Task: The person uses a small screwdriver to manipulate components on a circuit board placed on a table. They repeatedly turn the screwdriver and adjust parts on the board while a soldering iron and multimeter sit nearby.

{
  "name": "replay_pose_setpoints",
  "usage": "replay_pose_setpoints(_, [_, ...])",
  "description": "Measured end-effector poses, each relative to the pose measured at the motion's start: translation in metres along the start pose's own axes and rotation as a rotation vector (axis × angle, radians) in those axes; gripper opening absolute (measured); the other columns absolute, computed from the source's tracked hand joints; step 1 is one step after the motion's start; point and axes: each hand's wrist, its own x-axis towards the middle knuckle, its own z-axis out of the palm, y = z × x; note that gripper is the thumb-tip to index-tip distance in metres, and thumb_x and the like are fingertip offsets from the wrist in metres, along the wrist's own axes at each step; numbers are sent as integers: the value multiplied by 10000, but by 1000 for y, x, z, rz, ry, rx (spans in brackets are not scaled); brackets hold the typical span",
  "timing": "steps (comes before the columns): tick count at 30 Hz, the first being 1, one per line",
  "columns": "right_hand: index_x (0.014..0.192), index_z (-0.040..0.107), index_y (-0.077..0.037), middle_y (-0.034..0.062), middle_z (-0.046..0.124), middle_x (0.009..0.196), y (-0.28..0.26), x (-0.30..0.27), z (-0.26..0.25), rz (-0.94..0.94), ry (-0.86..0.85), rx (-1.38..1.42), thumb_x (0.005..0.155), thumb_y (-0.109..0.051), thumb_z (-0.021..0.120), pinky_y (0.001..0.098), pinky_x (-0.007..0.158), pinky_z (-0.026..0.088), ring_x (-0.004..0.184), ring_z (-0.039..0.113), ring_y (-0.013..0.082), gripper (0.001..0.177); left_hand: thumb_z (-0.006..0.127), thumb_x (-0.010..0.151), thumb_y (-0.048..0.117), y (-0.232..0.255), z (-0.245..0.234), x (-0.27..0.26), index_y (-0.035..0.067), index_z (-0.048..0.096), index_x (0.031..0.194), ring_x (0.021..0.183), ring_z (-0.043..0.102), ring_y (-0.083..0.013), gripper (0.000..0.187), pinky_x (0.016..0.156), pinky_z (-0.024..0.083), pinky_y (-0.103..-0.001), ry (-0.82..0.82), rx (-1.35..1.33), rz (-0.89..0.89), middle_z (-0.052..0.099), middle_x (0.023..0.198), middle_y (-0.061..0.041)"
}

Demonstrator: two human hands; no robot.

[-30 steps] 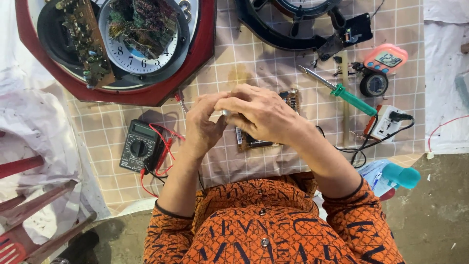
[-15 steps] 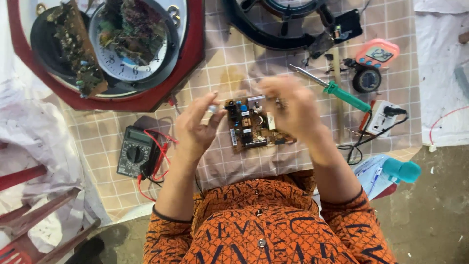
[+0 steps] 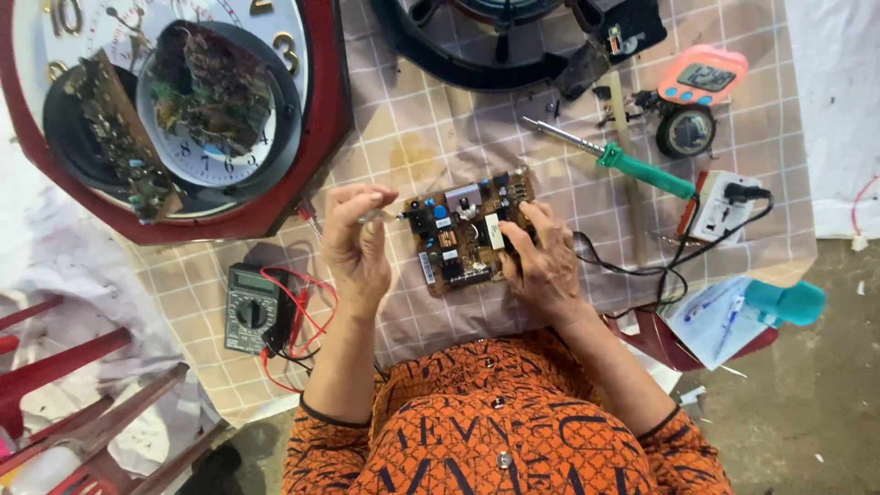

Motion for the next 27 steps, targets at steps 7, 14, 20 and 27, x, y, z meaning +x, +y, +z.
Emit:
replay_pose_setpoints(7, [1094,546,-207,85,443,1197,2,-1,3,-12,37,-27,774,-313,484,340,889,311,1137,453,286,343,361,922,299,-14,6,-17,7,527,874,788,564,-273,339,737,453,-378,-157,42,21,568,804,-132])
replay_pose_setpoints(14, [1085,559,-198,88,485,1160,0,1,-2,-13,47,-19,741,-275,529,347,894,307,1127,468,287,354,375,895,349,-31,3,-22,-8,416,853,478,408,-137,362,495,399,-248,79,-208,-23,371,558,-42])
replay_pose_setpoints(20, [1075,561,-178,96,490,1136,-6,8,-13,-18,51,19,739,-250,543,356,876,308,1113,470,293,344,442,833,251,-7,9,-11,75,318,872,628,475,-152,218,592,399,-217,12,-340,-111,375,706,-52])
replay_pose_setpoints(27, [1088,549,-182,91,484,1147,-5,8,-22,-8,76,61,751,-272,539,369,875,307,1129,450,297,349,581,826,271,-2,25,-12,60,448,775,887,480,-201,254,819,376,-309,147,-223,-60,413,853,-74])
